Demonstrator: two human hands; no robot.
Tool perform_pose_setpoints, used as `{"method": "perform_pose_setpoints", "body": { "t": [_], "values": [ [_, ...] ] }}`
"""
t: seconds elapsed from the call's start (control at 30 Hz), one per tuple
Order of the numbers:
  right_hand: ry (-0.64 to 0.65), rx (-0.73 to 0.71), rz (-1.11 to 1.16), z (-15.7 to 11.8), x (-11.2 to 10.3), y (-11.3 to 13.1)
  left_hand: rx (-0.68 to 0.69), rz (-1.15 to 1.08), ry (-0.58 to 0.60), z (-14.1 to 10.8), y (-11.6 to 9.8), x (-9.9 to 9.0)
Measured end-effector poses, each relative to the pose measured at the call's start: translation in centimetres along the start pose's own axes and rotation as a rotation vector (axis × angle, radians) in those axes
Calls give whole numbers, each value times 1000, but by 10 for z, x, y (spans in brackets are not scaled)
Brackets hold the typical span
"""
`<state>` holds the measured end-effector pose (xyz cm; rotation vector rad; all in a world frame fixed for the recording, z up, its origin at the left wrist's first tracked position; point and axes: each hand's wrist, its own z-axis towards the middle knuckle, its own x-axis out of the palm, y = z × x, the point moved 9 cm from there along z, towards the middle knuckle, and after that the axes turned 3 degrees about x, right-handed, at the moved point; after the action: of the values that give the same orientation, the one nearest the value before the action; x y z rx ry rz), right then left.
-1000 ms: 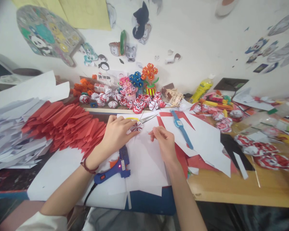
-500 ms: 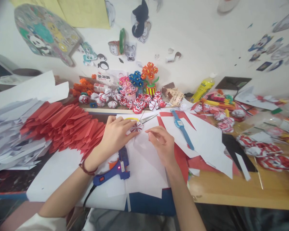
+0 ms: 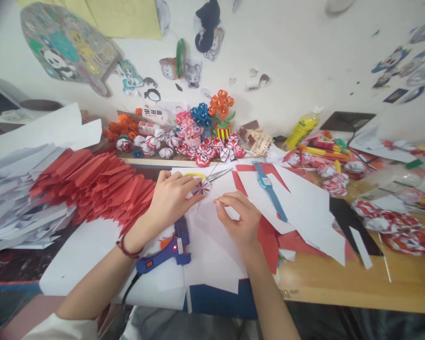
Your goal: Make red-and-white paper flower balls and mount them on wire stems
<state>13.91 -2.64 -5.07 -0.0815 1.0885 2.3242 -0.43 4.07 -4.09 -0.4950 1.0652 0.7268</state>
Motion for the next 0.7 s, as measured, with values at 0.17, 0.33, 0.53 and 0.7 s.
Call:
{"method": "perform_pose_setpoints", "body": {
  "t": [0.17, 0.33, 0.53, 0.7],
  "values": [
    [10, 15, -16, -1, 0, -4, 3, 2, -9, 0, -1, -1],
    [13, 35, 35, -2, 0, -9, 3, -2, -10, 0, -1, -1],
    [-10, 0, 111, -2, -2, -4, 2, -1, -8, -1, -1, 0],
    [-113, 10, 138, -4, -10, -5, 4, 0, -13, -1, -1, 0]
  ]
}}
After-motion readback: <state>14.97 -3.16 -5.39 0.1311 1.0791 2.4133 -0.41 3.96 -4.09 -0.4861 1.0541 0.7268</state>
